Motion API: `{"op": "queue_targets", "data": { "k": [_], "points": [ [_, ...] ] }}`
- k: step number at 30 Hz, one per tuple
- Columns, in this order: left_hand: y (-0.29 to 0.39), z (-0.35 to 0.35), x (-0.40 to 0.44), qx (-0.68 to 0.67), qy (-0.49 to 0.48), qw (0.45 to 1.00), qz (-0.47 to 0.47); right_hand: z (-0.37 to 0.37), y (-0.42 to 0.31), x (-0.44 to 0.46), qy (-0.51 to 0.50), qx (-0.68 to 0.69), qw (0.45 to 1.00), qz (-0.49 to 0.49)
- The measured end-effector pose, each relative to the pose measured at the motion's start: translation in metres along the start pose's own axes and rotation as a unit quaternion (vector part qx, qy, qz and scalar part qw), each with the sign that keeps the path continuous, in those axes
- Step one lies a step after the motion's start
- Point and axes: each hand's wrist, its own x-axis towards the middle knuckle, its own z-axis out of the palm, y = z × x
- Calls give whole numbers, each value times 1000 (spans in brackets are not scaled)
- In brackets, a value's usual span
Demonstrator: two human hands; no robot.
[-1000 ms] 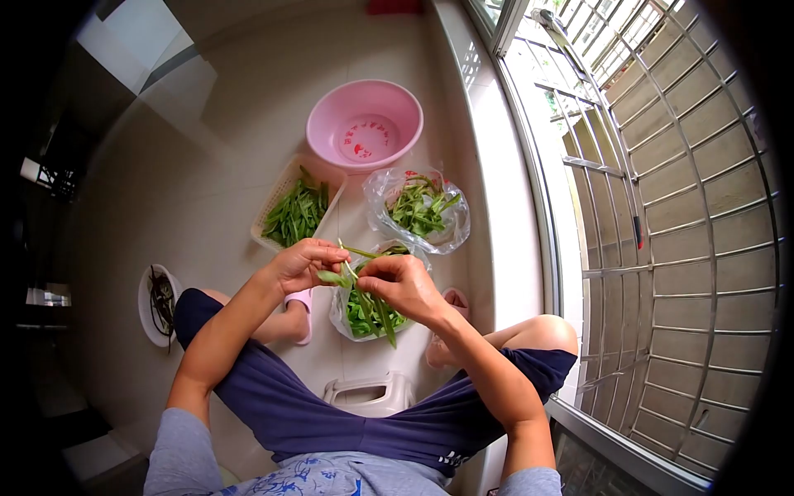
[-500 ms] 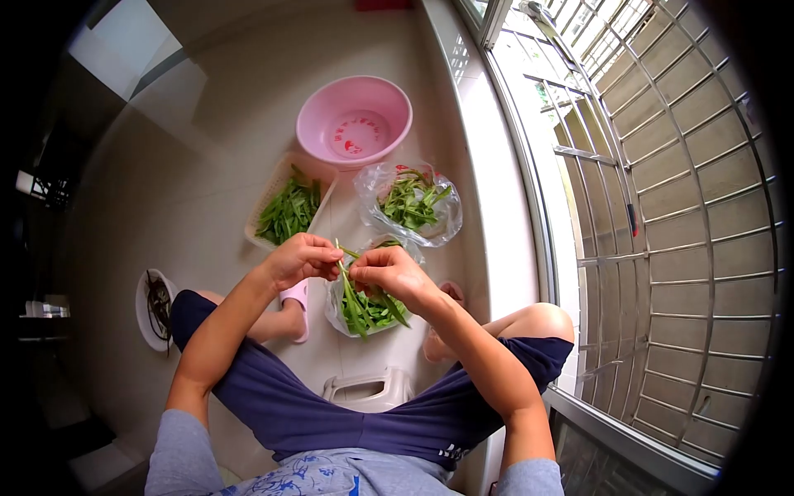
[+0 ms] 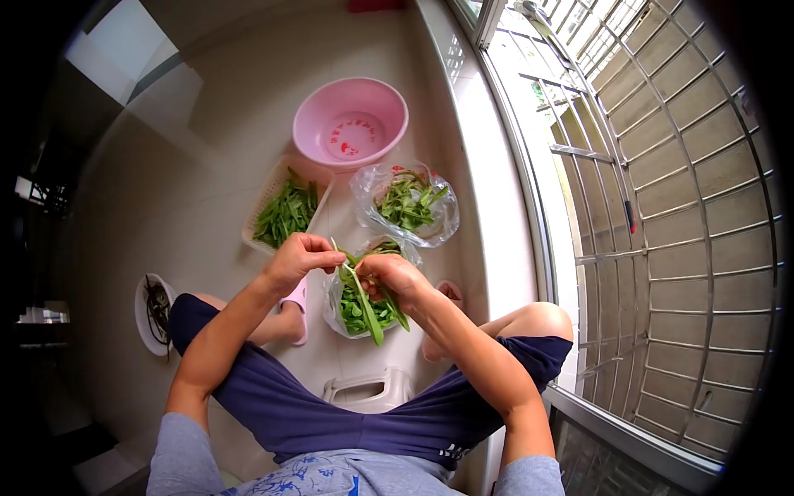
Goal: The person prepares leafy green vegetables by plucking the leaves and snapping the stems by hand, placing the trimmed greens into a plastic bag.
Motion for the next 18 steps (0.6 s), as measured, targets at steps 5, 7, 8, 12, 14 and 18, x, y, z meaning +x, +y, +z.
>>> {"op": "queue_targets", "data": {
  "k": [5,7,8,12,14,18],
  "points": [
    [-4,1,1,33,9,998,48,-3,5,4,44,31,998,33],
    [-2,3,0,32,15,998,54,-9,7,8,28,53,998,31],
    [-1,4,0,31,20,998,60,-11,8,10,12,75,997,30],
    [2,1,1,23,36,997,64,-3,1,1,-15,27,999,-41],
    [-1,-3,4,1,42,998,41,0,-4,-3,19,-86,994,-70],
    [-4,-5,5,-38,65,997,5,4,-1,-2,58,-282,941,-179]
  ]
}}
